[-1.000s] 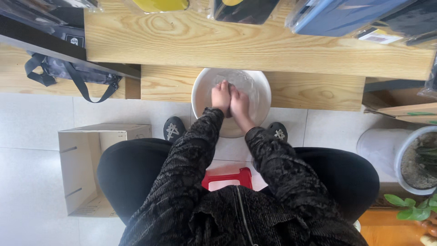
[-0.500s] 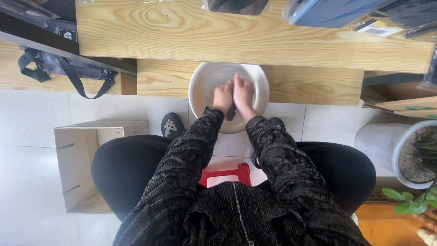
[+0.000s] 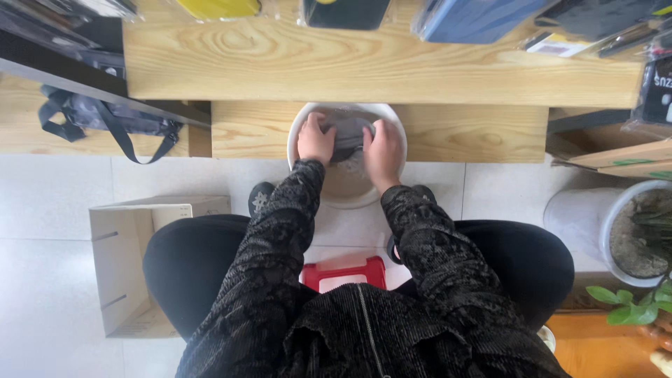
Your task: The person submerses a small grey cloth in a bowl of water, rubs the cloth together with both hands to wash it, and then wrings the water out of the cloth. The person then spreads the cloth flat to show the cleaned surface.
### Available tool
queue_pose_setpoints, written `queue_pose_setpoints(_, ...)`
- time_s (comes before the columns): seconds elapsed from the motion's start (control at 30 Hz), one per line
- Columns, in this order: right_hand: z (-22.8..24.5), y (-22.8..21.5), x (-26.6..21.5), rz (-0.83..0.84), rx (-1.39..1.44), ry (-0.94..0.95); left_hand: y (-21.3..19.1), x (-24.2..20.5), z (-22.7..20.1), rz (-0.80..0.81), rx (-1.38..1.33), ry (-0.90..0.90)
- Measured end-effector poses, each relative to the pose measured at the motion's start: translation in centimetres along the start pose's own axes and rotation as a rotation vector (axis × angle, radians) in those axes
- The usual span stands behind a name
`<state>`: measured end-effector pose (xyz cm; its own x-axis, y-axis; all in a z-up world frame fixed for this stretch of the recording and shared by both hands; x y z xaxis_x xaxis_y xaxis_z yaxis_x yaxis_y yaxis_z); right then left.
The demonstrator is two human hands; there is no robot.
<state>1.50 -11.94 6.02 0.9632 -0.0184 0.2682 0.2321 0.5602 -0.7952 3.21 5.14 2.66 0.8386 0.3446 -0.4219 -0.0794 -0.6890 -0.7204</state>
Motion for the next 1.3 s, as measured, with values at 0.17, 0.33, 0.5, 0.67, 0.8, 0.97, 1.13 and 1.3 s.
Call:
queue_pose_setpoints(0.17, 1.2, 0.3, -1.6, -0.043, -0.218, -0.364, 2.9, -1.6, 1.8, -0.138, 0.436, 0.336)
queue_pose_setpoints(0.33, -2.1, 4.6, -3.6, 0.243, -0.152, -0.349, 6.5, 0.9, 6.1, 0.082, 0.556, 0.371)
queue_pose_setpoints(0.5, -4.3, 6.4, -3.8, 0.563, -0.22, -0.13, 5.8, 0.1, 5.9, 0.108, 0.641, 0.355)
queue_pose_setpoints(0.67, -7.3, 9.2, -2.2, 0.392, -0.024, -0.018, 6.2, 1.8, 6.8, -0.087, 0.618, 0.464)
queue_pose_setpoints(0.8, -5.3, 6.9, -0.3, 0.331, 0.495, 0.425, 0.9, -1.1, 1.0, 0.023, 0.255, 0.355)
queue_pose_setpoints(0.97, -2.6, 5.9, 0.4, 0.17, 1.012, 0.706, 3.9, -0.9, 0.8, 0.005, -0.332, 0.14)
queue_pose_setpoints(1.13, -0.3, 8.1, -2.4, 0.078, 0.96, 0.645, 3.3, -1.5, -0.6, 0.069, -0.556, -0.013)
queue_pose_setpoints(1.3, 1.4, 6.3, -3.0, 0.129, 0.727, 0.689, 2.0, -3.2, -3.1, 0.184, -0.473, -0.099)
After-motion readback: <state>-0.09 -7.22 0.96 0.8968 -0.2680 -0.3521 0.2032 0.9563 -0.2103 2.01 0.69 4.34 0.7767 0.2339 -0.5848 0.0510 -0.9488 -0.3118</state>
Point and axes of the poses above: each hand's wrist, its own x-axis towards the middle knuckle, its own y-axis out of the palm, z = x × y, the point moved 2 cm from there along x, towards the middle knuckle, and after that the axes turned 4 degrees about x, right-handed, at the moved point
